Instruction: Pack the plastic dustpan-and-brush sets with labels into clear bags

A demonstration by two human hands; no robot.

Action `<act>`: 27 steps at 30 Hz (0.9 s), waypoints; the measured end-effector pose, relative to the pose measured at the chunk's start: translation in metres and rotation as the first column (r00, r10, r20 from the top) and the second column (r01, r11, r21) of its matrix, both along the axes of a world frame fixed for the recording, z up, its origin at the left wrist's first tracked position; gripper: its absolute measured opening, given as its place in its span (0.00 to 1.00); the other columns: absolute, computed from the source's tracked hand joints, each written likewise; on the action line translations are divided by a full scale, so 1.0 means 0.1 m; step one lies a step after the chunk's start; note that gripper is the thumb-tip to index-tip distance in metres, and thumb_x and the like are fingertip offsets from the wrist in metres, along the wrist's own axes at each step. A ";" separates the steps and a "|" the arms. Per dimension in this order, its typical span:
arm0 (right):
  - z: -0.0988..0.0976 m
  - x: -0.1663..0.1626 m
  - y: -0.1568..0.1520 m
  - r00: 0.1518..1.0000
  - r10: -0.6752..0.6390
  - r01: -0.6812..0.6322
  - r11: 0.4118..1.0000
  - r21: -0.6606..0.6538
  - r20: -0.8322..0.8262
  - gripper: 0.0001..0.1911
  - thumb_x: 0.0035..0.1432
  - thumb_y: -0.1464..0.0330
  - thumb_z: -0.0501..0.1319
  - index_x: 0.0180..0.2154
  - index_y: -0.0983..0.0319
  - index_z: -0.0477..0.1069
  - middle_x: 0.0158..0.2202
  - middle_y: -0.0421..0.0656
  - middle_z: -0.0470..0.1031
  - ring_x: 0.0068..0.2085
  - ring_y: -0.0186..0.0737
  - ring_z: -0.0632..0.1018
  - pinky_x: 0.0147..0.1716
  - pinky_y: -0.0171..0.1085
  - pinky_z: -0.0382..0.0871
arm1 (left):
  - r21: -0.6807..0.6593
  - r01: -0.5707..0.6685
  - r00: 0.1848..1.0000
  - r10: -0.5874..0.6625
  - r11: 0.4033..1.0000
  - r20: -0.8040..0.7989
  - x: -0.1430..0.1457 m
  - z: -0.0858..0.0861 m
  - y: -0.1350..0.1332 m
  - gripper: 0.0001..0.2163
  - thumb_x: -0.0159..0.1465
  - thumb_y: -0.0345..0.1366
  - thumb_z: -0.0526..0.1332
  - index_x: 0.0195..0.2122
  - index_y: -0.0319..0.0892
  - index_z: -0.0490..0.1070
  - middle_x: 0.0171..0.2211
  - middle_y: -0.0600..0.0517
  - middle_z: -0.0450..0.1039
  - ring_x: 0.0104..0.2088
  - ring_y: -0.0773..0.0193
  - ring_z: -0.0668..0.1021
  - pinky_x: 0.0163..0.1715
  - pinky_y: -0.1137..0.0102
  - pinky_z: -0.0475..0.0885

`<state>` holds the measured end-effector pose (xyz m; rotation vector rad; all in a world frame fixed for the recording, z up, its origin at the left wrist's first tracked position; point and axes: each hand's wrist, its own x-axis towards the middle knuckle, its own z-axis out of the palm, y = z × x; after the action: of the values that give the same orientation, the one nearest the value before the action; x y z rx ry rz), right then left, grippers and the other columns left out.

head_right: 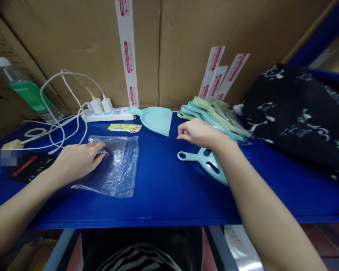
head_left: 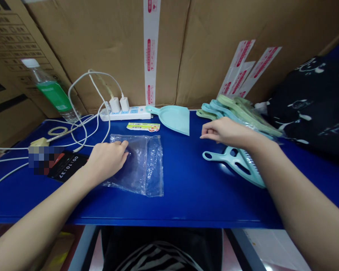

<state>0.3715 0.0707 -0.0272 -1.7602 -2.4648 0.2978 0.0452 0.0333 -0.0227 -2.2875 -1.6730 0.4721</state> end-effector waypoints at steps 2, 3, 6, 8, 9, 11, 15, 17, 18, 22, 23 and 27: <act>0.03 -0.04 -0.03 1.000 -0.022 0.021 0.998 -0.061 -0.011 0.12 0.56 0.61 0.56 0.23 0.57 0.68 0.18 0.39 0.71 0.21 0.36 0.71 0.24 0.38 0.62 | 0.002 0.002 1.000 -0.002 1.000 0.004 0.00 0.00 0.00 0.16 0.70 0.36 0.49 0.53 0.37 0.70 0.44 0.41 0.79 0.41 0.43 0.82 0.35 0.57 0.76; 0.05 -0.06 -0.05 0.999 -0.034 0.032 0.995 -0.094 -0.019 0.13 0.57 0.61 0.55 0.23 0.58 0.68 0.18 0.40 0.72 0.21 0.37 0.71 0.25 0.38 0.63 | 0.001 0.004 1.000 -0.004 1.000 0.004 0.00 0.01 0.00 0.16 0.70 0.36 0.49 0.53 0.37 0.70 0.44 0.41 0.79 0.41 0.43 0.82 0.35 0.57 0.76; 0.11 -0.11 -0.10 0.997 -0.067 0.059 0.982 -0.180 -0.041 0.17 0.57 0.56 0.55 0.23 0.58 0.68 0.22 0.43 0.75 0.24 0.38 0.74 0.26 0.38 0.65 | -0.003 0.008 1.000 -0.008 1.000 0.004 0.00 0.01 0.00 0.16 0.70 0.36 0.49 0.53 0.37 0.70 0.44 0.41 0.79 0.41 0.43 0.82 0.35 0.57 0.76; 0.15 -0.12 -0.14 0.996 -0.069 0.055 0.968 -0.244 -0.049 0.20 0.54 0.50 0.56 0.24 0.58 0.70 0.23 0.43 0.76 0.26 0.40 0.75 0.26 0.39 0.66 | -0.003 0.006 1.000 -0.006 1.000 0.004 0.00 0.01 0.00 0.16 0.70 0.36 0.49 0.52 0.38 0.70 0.44 0.42 0.79 0.41 0.43 0.82 0.34 0.57 0.76; 0.17 -0.12 -0.16 0.997 -0.060 0.042 0.960 -0.278 -0.056 0.22 0.52 0.47 0.57 0.26 0.58 0.71 0.24 0.43 0.76 0.26 0.41 0.75 0.26 0.39 0.66 | -0.002 0.004 1.000 -0.004 1.000 0.004 0.00 0.01 0.00 0.17 0.70 0.36 0.48 0.53 0.38 0.70 0.43 0.41 0.79 0.41 0.43 0.82 0.34 0.58 0.75; 0.19 -0.08 -0.18 0.996 -0.025 -0.005 0.942 -0.336 -0.084 0.24 0.47 0.44 0.59 0.31 0.58 0.73 0.27 0.44 0.78 0.28 0.43 0.76 0.27 0.40 0.68 | 0.001 0.002 1.000 -0.002 1.000 0.005 -0.01 0.01 0.00 0.17 0.70 0.36 0.48 0.53 0.38 0.70 0.43 0.41 0.79 0.40 0.43 0.82 0.34 0.59 0.75; 0.19 0.02 -0.19 0.985 0.101 -0.143 0.929 -0.341 -0.138 0.24 0.42 0.45 0.64 0.33 0.56 0.75 0.32 0.45 0.79 0.33 0.47 0.78 0.30 0.42 0.72 | -0.007 0.019 1.000 -0.019 1.000 0.008 -0.01 0.01 -0.01 0.17 0.70 0.36 0.47 0.52 0.38 0.70 0.44 0.42 0.79 0.40 0.44 0.82 0.33 0.60 0.74; 0.17 0.04 -0.19 0.980 0.148 -0.187 0.913 -0.362 -0.135 0.21 0.44 0.46 0.65 0.30 0.55 0.75 0.29 0.44 0.78 0.31 0.46 0.78 0.27 0.42 0.71 | -0.010 0.021 1.000 -0.021 1.000 0.004 -0.01 0.01 -0.01 0.17 0.70 0.36 0.47 0.52 0.38 0.70 0.44 0.42 0.79 0.40 0.43 0.82 0.33 0.60 0.74; 0.16 0.04 -0.19 0.979 0.153 -0.193 0.904 -0.383 -0.132 0.20 0.45 0.46 0.64 0.28 0.55 0.74 0.27 0.44 0.77 0.29 0.45 0.77 0.25 0.41 0.70 | -0.009 0.018 1.000 -0.018 1.000 0.000 0.00 0.01 -0.01 0.17 0.70 0.36 0.47 0.52 0.38 0.70 0.44 0.42 0.79 0.40 0.43 0.82 0.33 0.60 0.73; 0.15 -0.03 -0.20 0.984 0.127 -0.167 0.902 -0.399 -0.125 0.18 0.47 0.48 0.63 0.25 0.56 0.71 0.24 0.42 0.74 0.26 0.42 0.74 0.24 0.40 0.68 | -0.016 0.007 1.000 -0.007 1.000 -0.014 0.00 0.02 -0.01 0.17 0.70 0.36 0.46 0.52 0.37 0.70 0.44 0.41 0.79 0.41 0.43 0.82 0.32 0.61 0.73; 0.15 -0.06 -0.21 0.984 0.125 -0.164 0.907 -0.388 -0.124 0.17 0.47 0.49 0.63 0.25 0.56 0.71 0.24 0.43 0.74 0.26 0.42 0.74 0.24 0.41 0.69 | -0.020 0.006 1.000 -0.007 1.000 -0.016 0.01 0.03 -0.01 0.17 0.70 0.36 0.46 0.52 0.37 0.70 0.44 0.42 0.79 0.41 0.43 0.82 0.32 0.61 0.73; 0.15 -0.20 -0.23 0.981 0.143 -0.179 0.925 -0.335 -0.128 0.14 0.49 0.53 0.61 0.26 0.57 0.69 0.24 0.43 0.74 0.26 0.41 0.74 0.26 0.40 0.68 | -0.022 -0.002 1.000 0.002 1.000 -0.022 0.02 0.03 -0.01 0.17 0.70 0.36 0.46 0.53 0.38 0.69 0.45 0.42 0.79 0.41 0.43 0.82 0.32 0.61 0.73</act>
<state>0.3518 0.0472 -0.0126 -1.6013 -2.6113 0.8624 0.0468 0.0318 -0.0200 -2.2877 -1.6678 0.5172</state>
